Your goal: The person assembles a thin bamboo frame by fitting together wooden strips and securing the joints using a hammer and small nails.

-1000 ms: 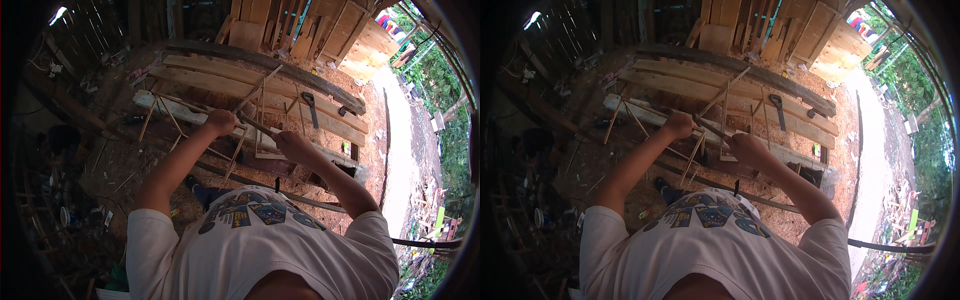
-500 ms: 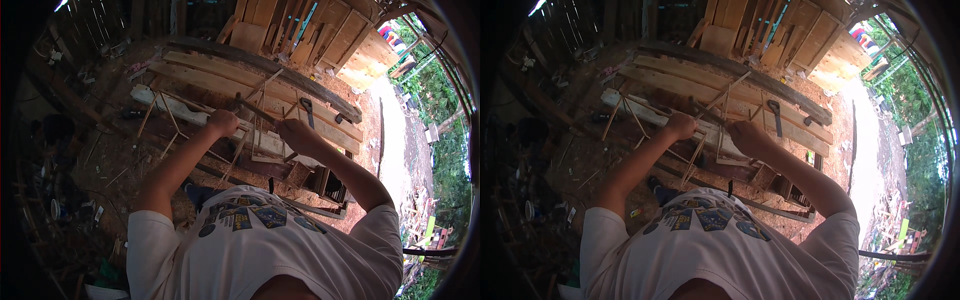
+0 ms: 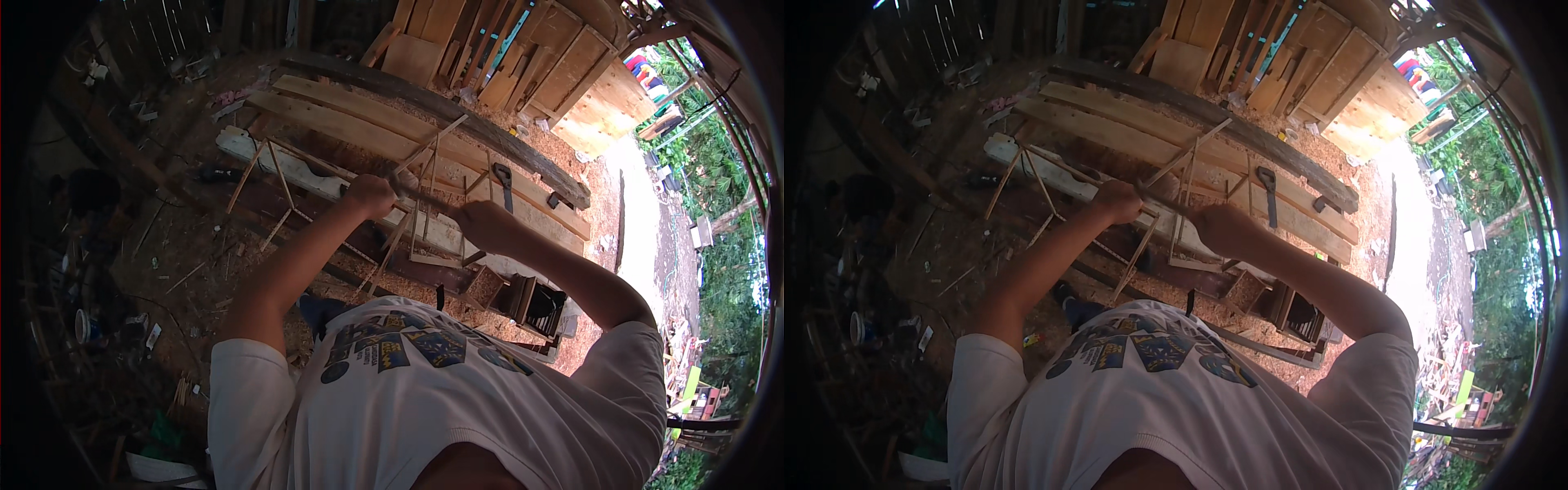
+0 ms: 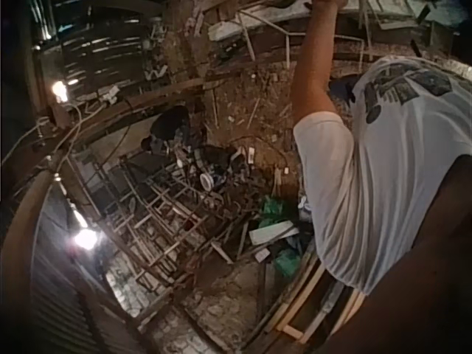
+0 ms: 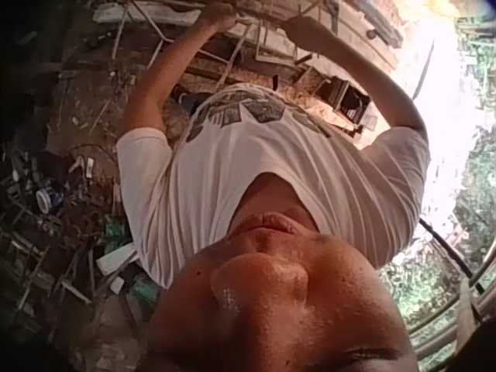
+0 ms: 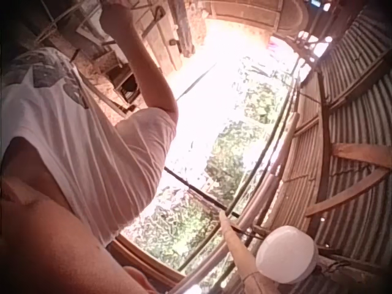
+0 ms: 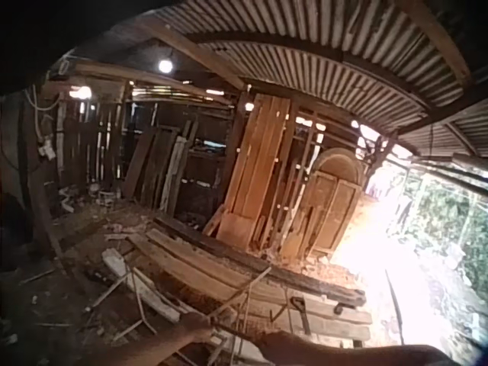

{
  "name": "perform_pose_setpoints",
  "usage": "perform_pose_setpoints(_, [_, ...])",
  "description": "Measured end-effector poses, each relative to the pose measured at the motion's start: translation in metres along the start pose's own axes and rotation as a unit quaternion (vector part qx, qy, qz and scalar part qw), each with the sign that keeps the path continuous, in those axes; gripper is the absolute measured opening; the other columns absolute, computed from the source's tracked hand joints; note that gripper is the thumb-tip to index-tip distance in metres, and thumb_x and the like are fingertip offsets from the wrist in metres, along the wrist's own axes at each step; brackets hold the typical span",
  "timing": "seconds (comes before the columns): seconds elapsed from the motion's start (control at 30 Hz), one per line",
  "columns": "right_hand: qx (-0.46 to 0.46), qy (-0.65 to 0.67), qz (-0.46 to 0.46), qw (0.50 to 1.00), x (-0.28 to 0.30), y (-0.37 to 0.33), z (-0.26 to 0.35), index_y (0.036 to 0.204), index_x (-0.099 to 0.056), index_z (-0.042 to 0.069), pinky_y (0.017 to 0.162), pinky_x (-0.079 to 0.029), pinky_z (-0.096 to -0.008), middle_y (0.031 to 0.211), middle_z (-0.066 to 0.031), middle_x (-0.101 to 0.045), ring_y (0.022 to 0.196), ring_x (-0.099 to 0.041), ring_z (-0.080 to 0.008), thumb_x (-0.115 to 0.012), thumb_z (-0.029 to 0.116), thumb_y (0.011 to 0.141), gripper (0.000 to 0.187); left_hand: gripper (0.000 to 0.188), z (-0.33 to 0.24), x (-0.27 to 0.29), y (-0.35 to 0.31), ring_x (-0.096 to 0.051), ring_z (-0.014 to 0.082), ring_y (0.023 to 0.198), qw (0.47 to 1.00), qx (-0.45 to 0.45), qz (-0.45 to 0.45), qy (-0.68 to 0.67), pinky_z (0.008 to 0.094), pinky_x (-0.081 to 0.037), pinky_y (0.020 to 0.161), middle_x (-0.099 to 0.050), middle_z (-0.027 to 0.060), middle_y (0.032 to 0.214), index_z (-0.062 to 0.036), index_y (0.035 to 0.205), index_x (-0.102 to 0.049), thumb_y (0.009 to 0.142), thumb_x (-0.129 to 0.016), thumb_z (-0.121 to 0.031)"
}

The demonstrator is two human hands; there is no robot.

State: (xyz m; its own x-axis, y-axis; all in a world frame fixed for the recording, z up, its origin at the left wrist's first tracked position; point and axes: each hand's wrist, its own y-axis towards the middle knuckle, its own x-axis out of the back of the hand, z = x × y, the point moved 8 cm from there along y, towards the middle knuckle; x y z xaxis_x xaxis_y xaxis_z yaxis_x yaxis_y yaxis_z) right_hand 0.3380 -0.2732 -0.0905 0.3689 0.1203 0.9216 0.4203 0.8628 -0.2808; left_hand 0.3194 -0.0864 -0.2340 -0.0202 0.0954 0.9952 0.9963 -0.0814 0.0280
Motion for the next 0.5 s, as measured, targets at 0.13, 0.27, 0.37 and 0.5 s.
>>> perform_pose_setpoints(0.13, [-0.039,-0.017,0.069,0.997,0.009,-0.005,0.009,0.098,-0.070,-0.001,0.083,-0.055,-0.0554,0.090,-0.0286,-0.070,0.089,-0.070,-0.0472,-0.039,0.037,0.112,0.052,0.022,-0.001,-0.003,-0.007,-0.076,0.0341,0.079,0.999,-0.014,0.010,0.034,0.0505,-0.061,0.072,-0.076,0.0126,0.081,-0.0109,0.081,-0.080,0.086,-0.065,-0.026])
perform_pose_setpoints(0.27, [-0.034,0.071,-0.031,0.996,0.019,-0.003,0.017,0.095,-0.066,-0.003,0.076,-0.055,-0.0508,0.075,-0.0235,-0.065,0.068,-0.068,-0.0398,-0.040,0.042,0.113,0.055,0.023,0.012,-0.004,-0.007,-0.076,0.0340,0.082,1.000,0.019,0.002,0.012,0.0507,-0.061,0.075,-0.076,0.0126,0.081,-0.0111,0.081,-0.081,0.087,-0.064,-0.026])
perform_pose_setpoints(0.37, [-0.056,0.018,0.022,0.998,0.005,0.003,-0.001,0.097,-0.068,-0.002,0.079,-0.055,-0.0541,0.083,-0.0260,-0.068,0.077,-0.070,-0.0432,-0.041,0.039,0.112,0.052,0.022,0.005,0.001,-0.005,-0.076,0.0341,0.083,1.000,0.010,-0.025,0.007,0.0529,-0.061,0.077,-0.077,0.0129,0.083,-0.0106,0.082,-0.081,0.086,-0.064,-0.024])
perform_pose_setpoints(0.5, [0.036,-0.068,0.053,0.996,0.010,0.004,0.007,0.102,-0.068,0.000,0.082,-0.055,-0.0564,0.089,-0.0274,-0.071,0.088,-0.071,-0.0468,-0.042,0.036,0.112,0.046,0.021,0.009,-0.003,-0.005,-0.076,0.0340,0.084,0.999,0.038,0.001,-0.011,0.0545,-0.060,0.078,-0.078,0.0125,0.086,-0.0097,0.084,-0.080,0.086,-0.064,-0.023])
